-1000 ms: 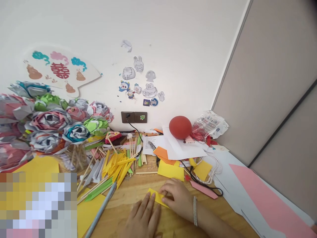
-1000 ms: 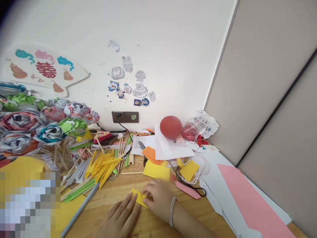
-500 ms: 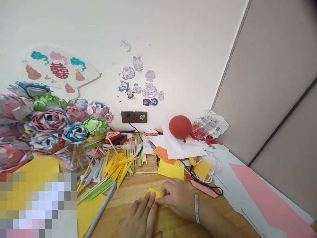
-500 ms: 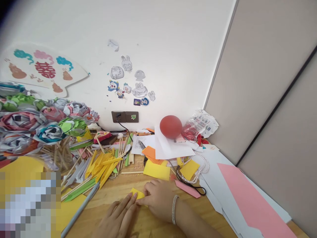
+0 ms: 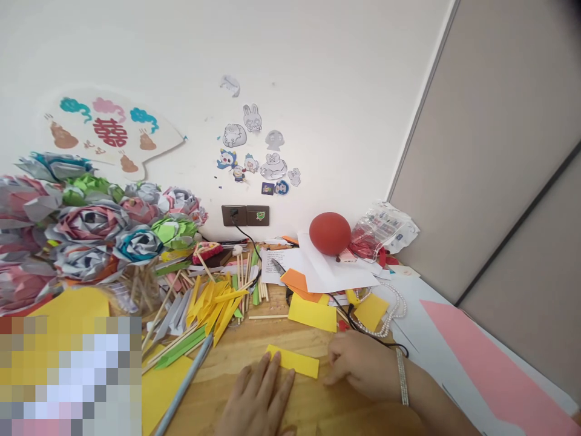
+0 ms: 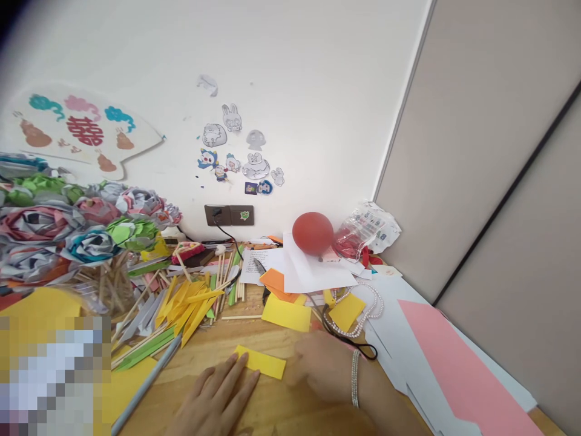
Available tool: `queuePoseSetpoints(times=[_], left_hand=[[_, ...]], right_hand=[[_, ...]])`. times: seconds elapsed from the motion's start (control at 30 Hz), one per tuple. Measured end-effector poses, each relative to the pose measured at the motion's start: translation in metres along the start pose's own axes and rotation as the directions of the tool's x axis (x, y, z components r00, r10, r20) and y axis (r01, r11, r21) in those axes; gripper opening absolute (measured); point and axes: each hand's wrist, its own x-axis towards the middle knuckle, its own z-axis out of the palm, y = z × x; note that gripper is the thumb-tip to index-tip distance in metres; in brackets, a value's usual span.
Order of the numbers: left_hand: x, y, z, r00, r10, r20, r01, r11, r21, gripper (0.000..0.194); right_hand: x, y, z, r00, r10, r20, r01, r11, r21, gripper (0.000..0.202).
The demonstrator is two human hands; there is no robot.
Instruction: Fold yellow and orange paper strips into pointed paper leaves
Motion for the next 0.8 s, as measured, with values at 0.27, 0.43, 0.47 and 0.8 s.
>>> queuePoseSetpoints(times=[0.27,0.43,0.47,0.8], left_hand=[[0.007,-0.004,-0.034,0.999,0.026,-0.029,-0.027,0.999,-0.031,0.050],[0.007,-0.005,-0.033,0.997,0.053,-0.057,-0.051,0.998,0.041,0.053],[0.008,-0.005,-0.033,0.996,0.062,-0.059,-0.059,0.997,0.049,0.054],[0.012,-0.010,-0.022,0.954,-0.054,-0.294,0.082,0.993,0.084,0.029]], right_hand=[[0.010,-0.011,-0.002,0.991,-0.097,0.090,0.101,0.994,-0.042,0.045],[0.007,-0.004,0.004,0.984,-0.128,0.122,0.125,0.992,0.030,0.042],[0.006,-0.003,0.002,0.982,-0.138,0.126,0.134,0.990,0.039,0.043],[0.017,-0.008,-0.002,1.000,-0.006,-0.026,0.005,1.000,-0.031,0.039]])
